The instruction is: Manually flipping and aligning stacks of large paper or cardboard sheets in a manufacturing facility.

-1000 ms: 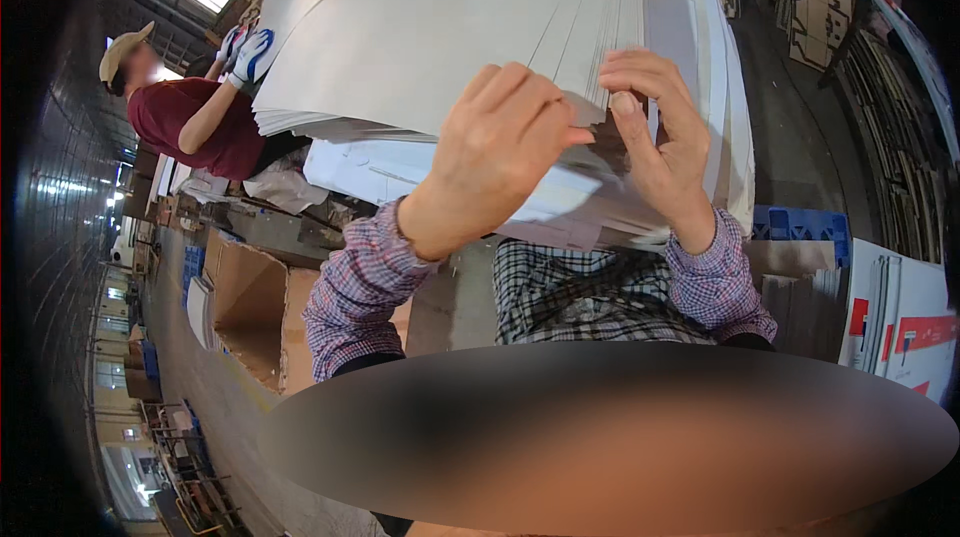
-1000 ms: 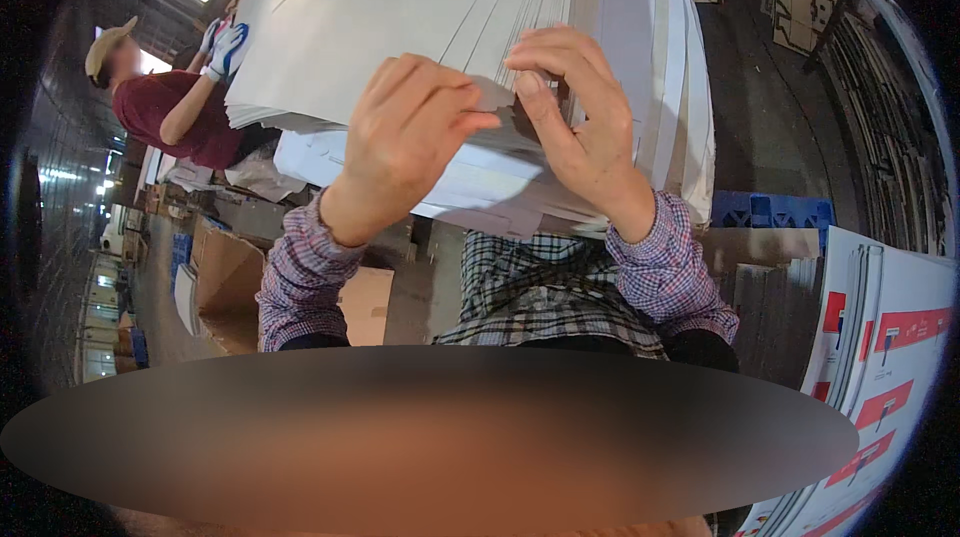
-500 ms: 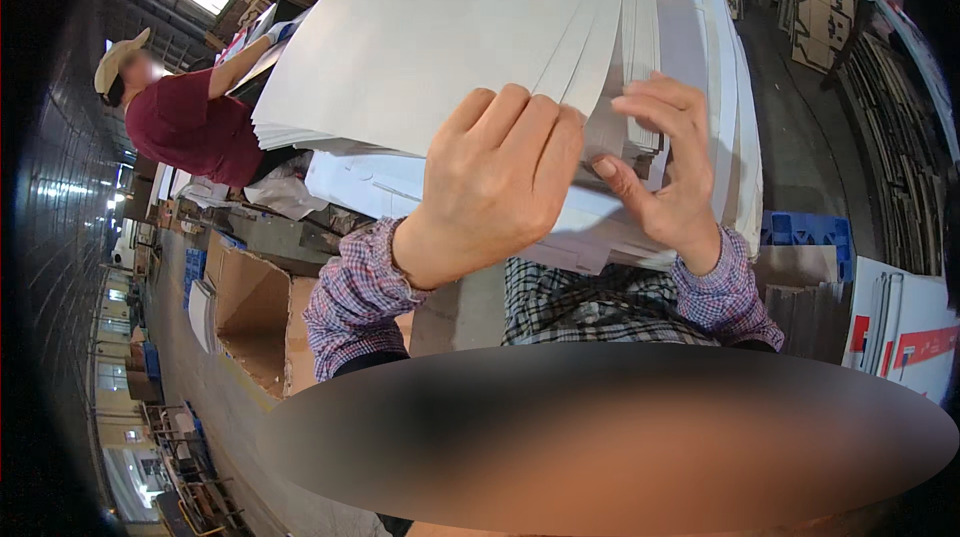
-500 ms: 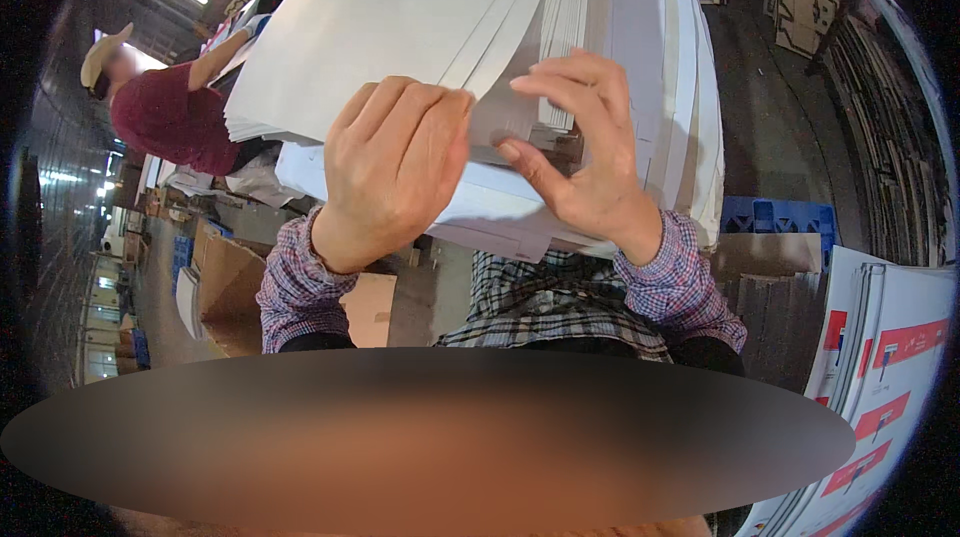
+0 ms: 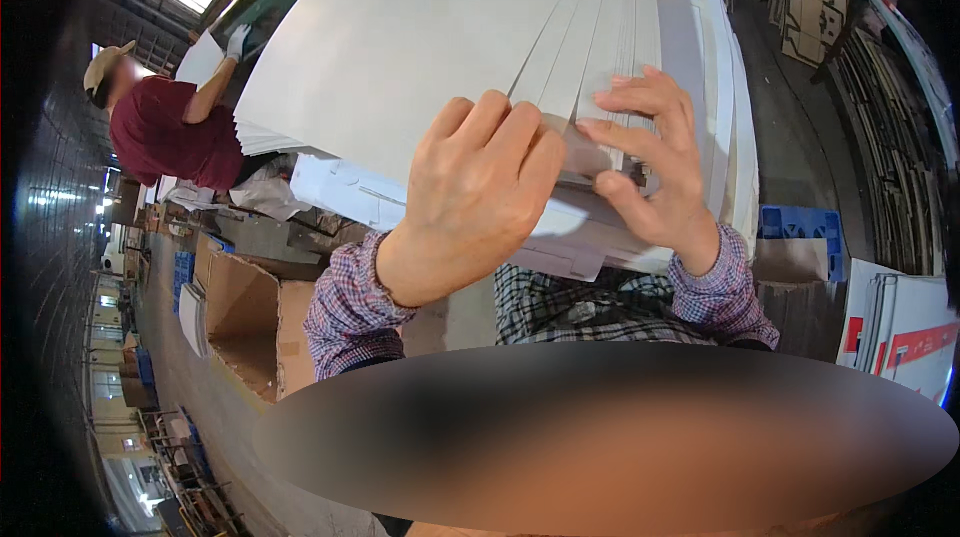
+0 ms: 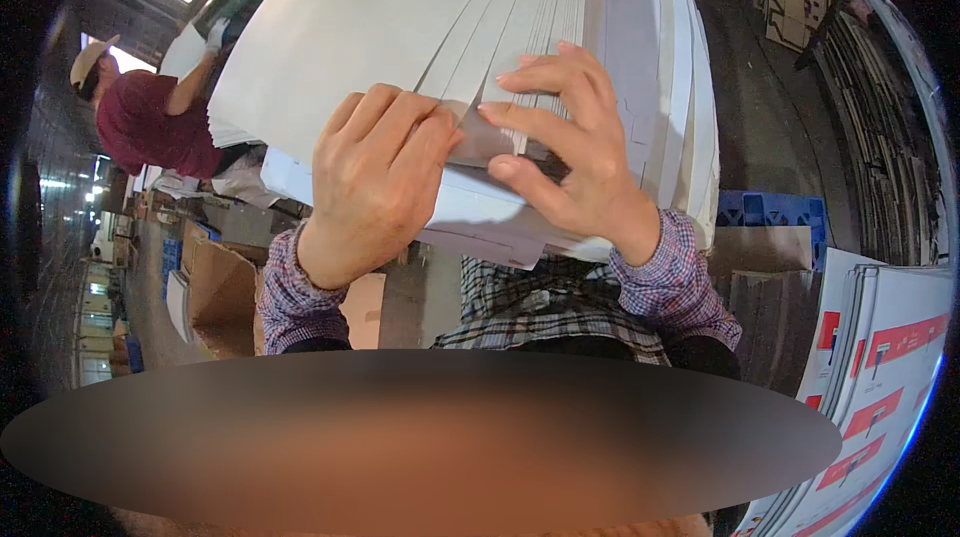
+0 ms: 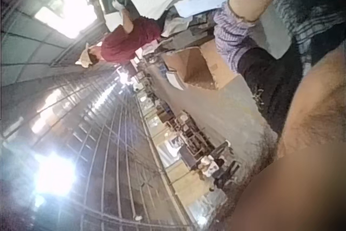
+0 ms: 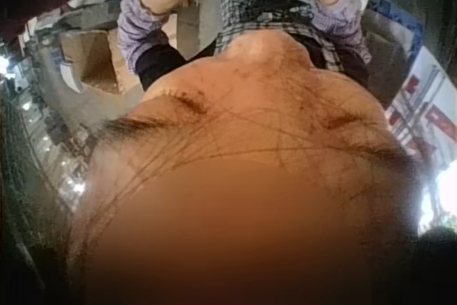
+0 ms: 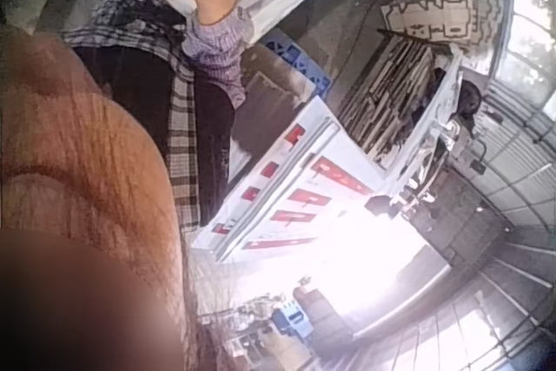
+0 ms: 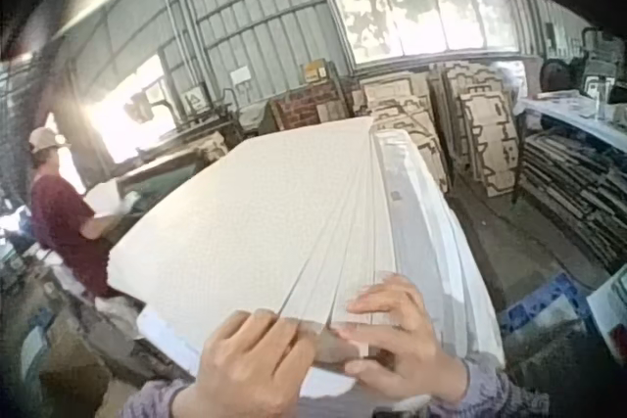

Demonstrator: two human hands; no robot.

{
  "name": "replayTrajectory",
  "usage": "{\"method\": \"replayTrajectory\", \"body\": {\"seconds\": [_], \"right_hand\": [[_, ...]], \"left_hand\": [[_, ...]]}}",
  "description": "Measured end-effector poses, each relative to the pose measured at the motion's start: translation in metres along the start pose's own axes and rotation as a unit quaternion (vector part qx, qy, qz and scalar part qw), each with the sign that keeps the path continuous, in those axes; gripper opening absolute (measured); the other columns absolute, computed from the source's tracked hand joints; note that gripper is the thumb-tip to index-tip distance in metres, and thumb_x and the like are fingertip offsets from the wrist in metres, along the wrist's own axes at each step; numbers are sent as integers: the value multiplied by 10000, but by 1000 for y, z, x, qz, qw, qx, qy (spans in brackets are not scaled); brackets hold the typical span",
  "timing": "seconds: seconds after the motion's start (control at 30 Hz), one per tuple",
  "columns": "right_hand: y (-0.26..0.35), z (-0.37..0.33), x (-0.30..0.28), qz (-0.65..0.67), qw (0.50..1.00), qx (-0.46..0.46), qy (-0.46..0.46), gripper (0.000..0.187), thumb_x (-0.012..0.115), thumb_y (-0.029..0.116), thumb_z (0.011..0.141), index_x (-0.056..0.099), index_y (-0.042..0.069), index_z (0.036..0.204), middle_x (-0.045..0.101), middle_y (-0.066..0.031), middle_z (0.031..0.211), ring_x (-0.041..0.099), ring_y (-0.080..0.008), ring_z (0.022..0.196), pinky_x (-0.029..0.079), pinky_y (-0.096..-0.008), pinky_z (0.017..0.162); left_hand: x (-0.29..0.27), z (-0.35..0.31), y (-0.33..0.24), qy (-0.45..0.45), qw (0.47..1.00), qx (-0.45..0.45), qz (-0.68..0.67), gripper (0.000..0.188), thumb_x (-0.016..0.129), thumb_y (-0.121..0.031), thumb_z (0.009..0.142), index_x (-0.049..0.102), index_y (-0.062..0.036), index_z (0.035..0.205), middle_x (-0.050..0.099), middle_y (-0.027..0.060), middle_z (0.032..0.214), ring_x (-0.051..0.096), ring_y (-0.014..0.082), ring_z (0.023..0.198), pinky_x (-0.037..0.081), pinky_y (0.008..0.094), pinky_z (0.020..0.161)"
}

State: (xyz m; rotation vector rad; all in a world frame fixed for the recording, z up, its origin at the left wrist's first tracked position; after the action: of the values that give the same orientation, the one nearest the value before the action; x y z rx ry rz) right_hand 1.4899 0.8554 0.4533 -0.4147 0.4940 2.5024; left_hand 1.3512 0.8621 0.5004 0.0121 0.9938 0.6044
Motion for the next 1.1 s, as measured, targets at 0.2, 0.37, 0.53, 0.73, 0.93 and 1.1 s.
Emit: {"method": "replayTrajectory", "body": {"seconds": [0.2,0.37,0.53,0.73,0.93,1.1], "right_hand": [[-21,-10,-3,90,994,59,-6,345,776,182,798,730,50,1113,600,-149,1223,554,-332,1198,331,-561,1130],[-16,-10,-5,87,992,85,-45,367,804,138,764,716,45,1108,594,-150,1216,563,-337,1182,351,-570,1123],[-15,-15,-7,55,997,32,-52,348,820,158,759,714,30,1065,604,-160,1198,585,-354,1164,355,-582,1128],[-11,-3,2,-9,1000,12,6,327,820,259,799,731,31,1017,612,-136,1219,579,-351,1239,316,-597,1155],[-14,2,5,-1,1000,19,9,364,814,285,809,734,18,1043,614,-144,1218,580,-349,1249,296,-607,1164],[-20,1,8,10,1000,4,-7,413,819,279,792,721,-23,1057,624,-161,1222,588,-373,1218,343,-605,1137]], "left_hand": [[2,11,-5,68,996,4,-53,263,773,-77,752,646,7,967,616,75,938,586,258,817,462,384,696],[0,13,-7,15,1000,21,-13,293,782,-64,735,662,7,993,613,82,858,585,258,755,473,363,640],[-2,20,-5,-38,998,15,-49,199,753,-29,749,648,-6,917,584,82,794,579,262,709,474,368,591],[-6,28,-1,-26,999,1,-32,163,734,-14,750,603,-34,844,549,68,774,564,252,693,470,374,584],[7,32,-6,-25,999,14,27,196,683,-145,692,565,-65,826,499,46,763,537,201,722,439,326,585],[21,34,-3,-57,998,26,18,198,691,-154,692,568,-72,824,500,42,770,527,200,717,442,323,587]]}}
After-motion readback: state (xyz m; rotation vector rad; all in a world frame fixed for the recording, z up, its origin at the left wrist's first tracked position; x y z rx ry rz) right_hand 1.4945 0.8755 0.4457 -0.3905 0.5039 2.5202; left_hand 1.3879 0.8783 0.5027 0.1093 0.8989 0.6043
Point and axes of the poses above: each hand's wrist, its own z-axis towards the middle knuckle, its own x-axis out of the palm, y = z × x, the point moved 8 cm from there along z, towards the middle knuckle
